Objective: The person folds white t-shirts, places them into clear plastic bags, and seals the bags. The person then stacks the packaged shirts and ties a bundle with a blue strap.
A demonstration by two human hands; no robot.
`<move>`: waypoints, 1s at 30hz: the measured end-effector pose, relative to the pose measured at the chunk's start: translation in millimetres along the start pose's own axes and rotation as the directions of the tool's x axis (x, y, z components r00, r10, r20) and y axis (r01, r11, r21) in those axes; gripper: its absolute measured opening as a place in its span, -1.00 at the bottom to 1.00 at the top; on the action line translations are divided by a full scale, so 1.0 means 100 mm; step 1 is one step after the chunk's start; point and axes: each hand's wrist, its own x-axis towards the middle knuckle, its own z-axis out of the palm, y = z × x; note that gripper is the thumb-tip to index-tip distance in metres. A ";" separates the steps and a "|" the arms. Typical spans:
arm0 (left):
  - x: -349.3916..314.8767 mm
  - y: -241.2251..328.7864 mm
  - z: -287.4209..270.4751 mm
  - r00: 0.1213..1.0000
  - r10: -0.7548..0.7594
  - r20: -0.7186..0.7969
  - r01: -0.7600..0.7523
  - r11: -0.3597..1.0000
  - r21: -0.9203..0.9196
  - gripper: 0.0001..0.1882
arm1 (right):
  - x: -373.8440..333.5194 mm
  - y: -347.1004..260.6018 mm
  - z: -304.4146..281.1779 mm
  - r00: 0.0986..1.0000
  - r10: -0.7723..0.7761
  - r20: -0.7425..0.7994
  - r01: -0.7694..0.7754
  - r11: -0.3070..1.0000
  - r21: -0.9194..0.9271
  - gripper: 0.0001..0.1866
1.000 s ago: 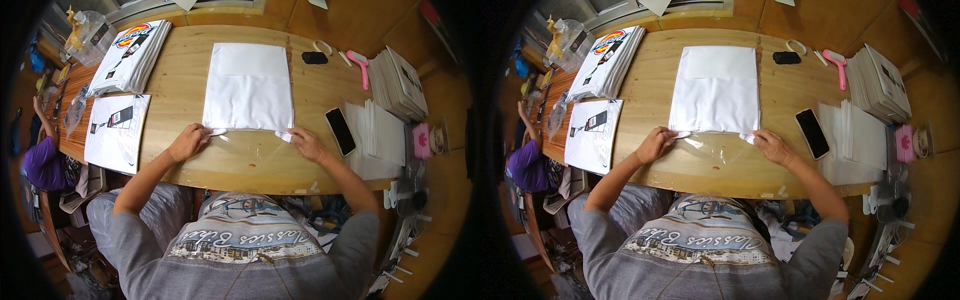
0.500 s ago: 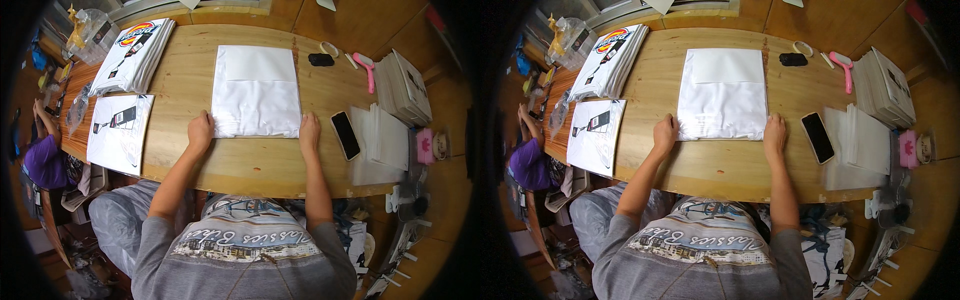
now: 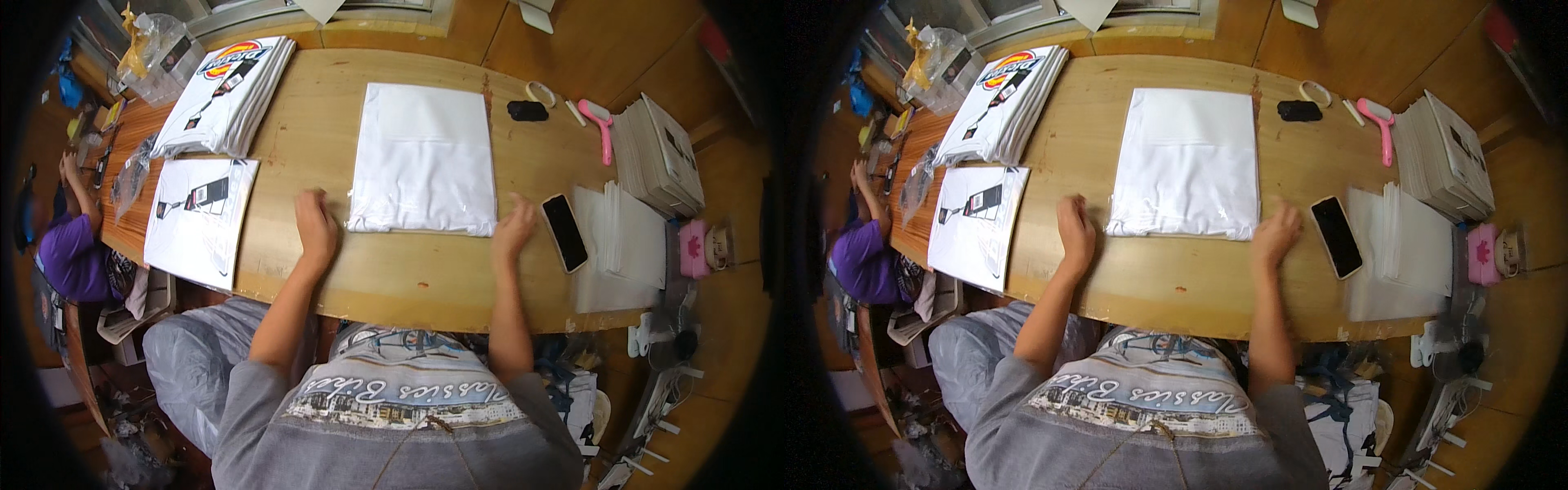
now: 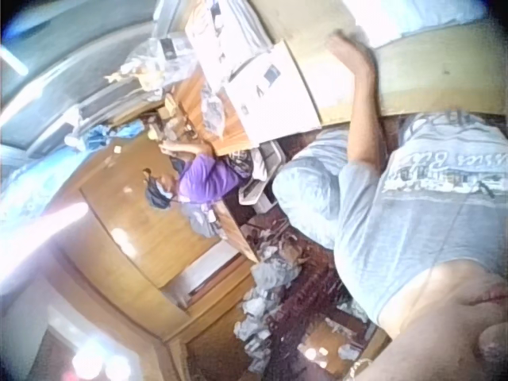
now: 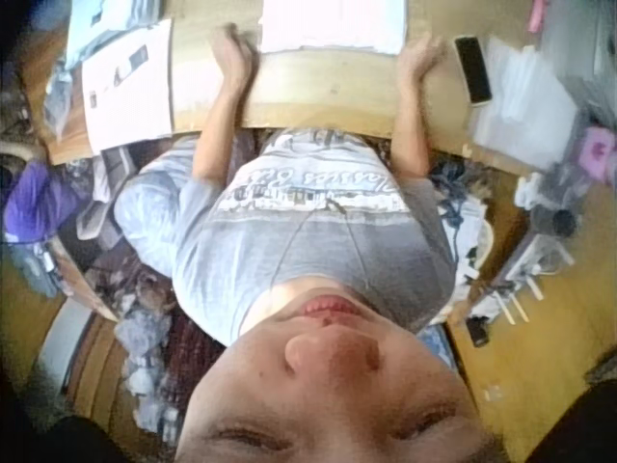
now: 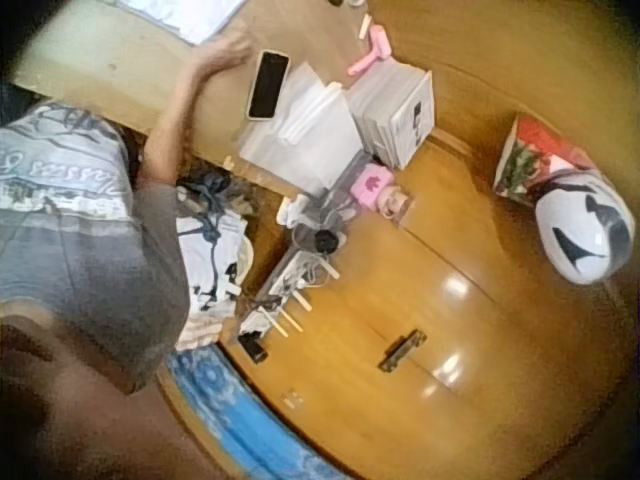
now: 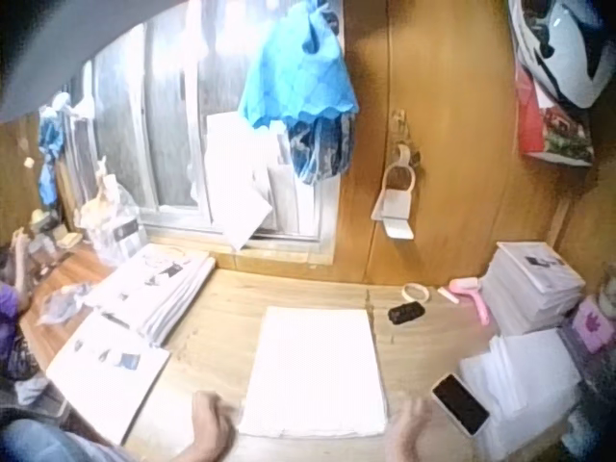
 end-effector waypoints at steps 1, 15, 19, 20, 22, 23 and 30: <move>-0.05 0.21 -0.06 0.986 0.154 0.068 -0.150 0.987 -0.061 -0.82 | -0.07 -0.14 0.03 0.986 -0.157 0.052 0.150 0.982 0.118 -0.69; 0.15 0.20 -0.09 0.658 0.442 0.609 -0.536 0.844 -0.033 -0.50 | -0.31 -0.16 -0.13 0.839 -0.449 0.308 0.491 0.868 -0.073 -0.34; 0.27 0.19 0.03 0.749 0.439 0.497 -0.424 0.893 -0.151 -0.60 | -0.22 -0.08 -0.11 0.859 -0.467 0.212 0.489 0.870 -0.066 -0.45; 0.30 0.22 0.05 0.796 0.408 0.448 -0.364 0.913 -0.185 -0.63 | -0.17 0.01 -0.11 0.854 -0.477 0.208 0.497 0.866 -0.058 -0.49; 0.40 0.33 0.03 0.882 0.361 0.303 -0.297 0.925 -0.237 -0.67 | -0.06 0.08 -0.20 0.897 -0.400 0.188 0.399 0.916 0.046 -0.53; 0.48 0.45 -0.07 0.918 0.341 0.200 -0.289 0.924 -0.251 -0.68 | 0.02 -0.01 -0.37 0.931 -0.315 0.183 0.291 0.946 0.146 -0.54; 1.14 1.34 -0.98 0.836 0.399 -0.377 -0.471 0.875 -0.117 -0.83 | 0.52 -0.85 -1.52 0.853 -0.246 -0.461 0.476 0.729 0.491 -0.64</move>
